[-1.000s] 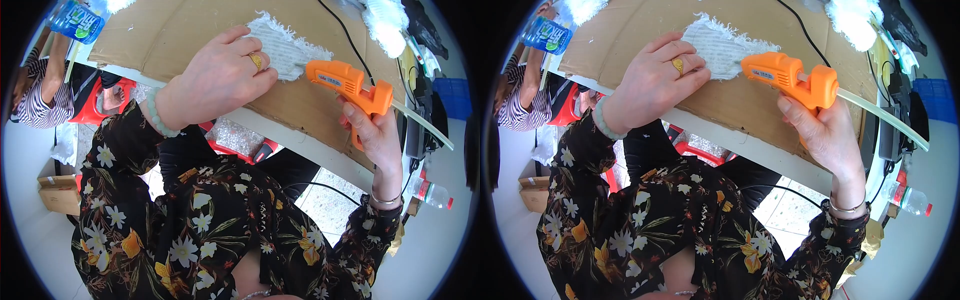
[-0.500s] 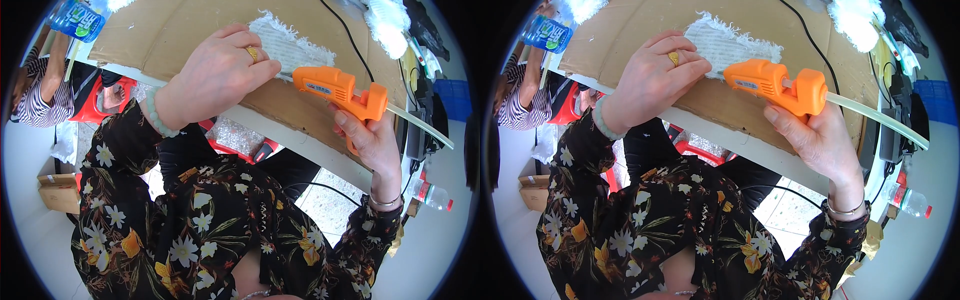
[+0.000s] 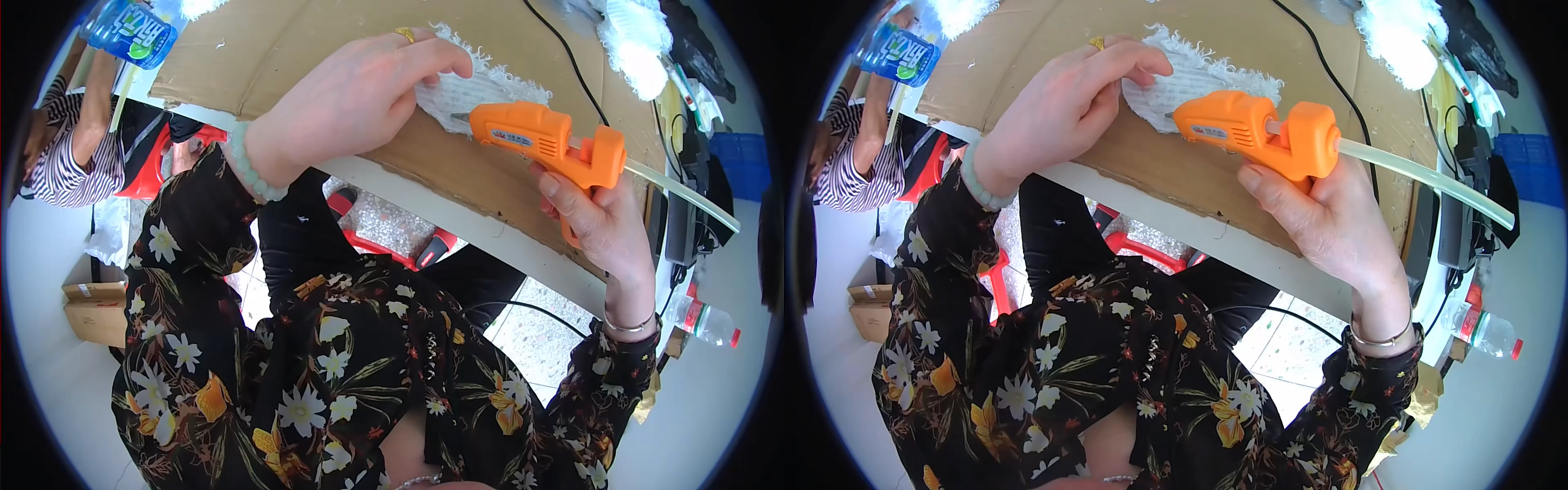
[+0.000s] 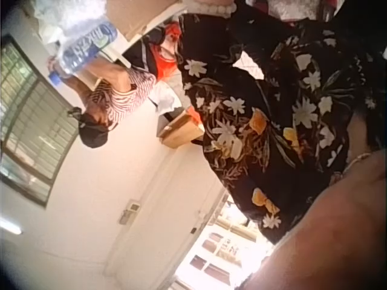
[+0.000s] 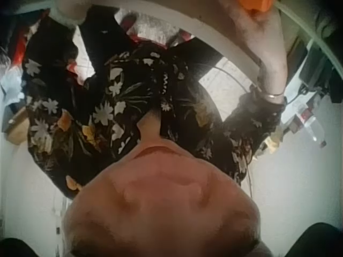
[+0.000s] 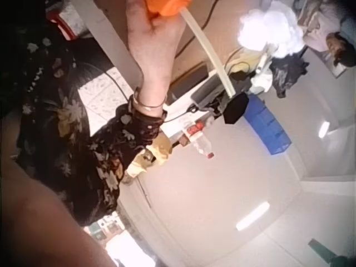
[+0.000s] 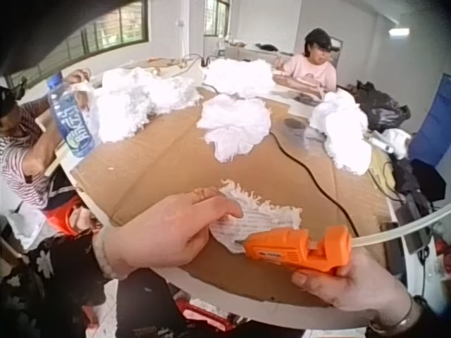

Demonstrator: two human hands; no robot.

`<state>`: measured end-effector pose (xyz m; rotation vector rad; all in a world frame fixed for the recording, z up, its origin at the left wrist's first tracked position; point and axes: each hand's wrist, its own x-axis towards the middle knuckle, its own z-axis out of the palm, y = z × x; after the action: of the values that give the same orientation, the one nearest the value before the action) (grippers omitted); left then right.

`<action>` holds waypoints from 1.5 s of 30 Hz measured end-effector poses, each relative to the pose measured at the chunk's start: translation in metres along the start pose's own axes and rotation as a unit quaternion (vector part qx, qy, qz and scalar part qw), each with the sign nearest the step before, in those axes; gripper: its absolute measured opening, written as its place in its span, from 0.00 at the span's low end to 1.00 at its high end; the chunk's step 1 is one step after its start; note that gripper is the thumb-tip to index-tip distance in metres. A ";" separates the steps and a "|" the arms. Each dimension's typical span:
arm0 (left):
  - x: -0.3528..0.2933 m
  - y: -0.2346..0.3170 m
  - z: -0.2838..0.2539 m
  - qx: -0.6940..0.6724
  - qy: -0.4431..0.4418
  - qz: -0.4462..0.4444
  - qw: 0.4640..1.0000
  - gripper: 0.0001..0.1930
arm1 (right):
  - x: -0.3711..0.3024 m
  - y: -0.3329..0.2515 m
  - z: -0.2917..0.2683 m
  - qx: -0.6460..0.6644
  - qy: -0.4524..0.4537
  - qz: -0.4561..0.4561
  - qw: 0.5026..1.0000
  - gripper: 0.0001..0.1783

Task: Applying glue to a fabric piece and attaching white fluffy material to create a toy component.

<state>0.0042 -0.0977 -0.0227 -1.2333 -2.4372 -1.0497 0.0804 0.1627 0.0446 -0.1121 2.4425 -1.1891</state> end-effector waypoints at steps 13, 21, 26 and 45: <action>0.017 -0.009 0.001 -0.104 -0.071 -0.074 0.989 0.23 | 0.002 0.009 0.018 -0.005 0.015 -0.062 0.998 0.14; 0.026 0.008 -0.019 -0.176 -0.115 -0.131 0.969 0.18 | 0.004 0.005 0.019 -0.014 0.015 -0.061 0.998 0.15; 0.022 -0.024 -0.008 -0.256 -0.017 0.189 0.948 0.18 | -0.003 0.010 0.011 0.012 0.020 -0.069 0.997 0.16; -0.004 0.036 0.003 0.188 0.038 0.154 0.969 0.19 | 0.029 0.021 0.001 0.410 0.097 -0.061 0.905 0.22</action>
<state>0.0344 -0.0837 -0.0087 -1.3473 -2.1588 -0.5099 0.0567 0.1682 0.0179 0.1129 1.8899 -2.2643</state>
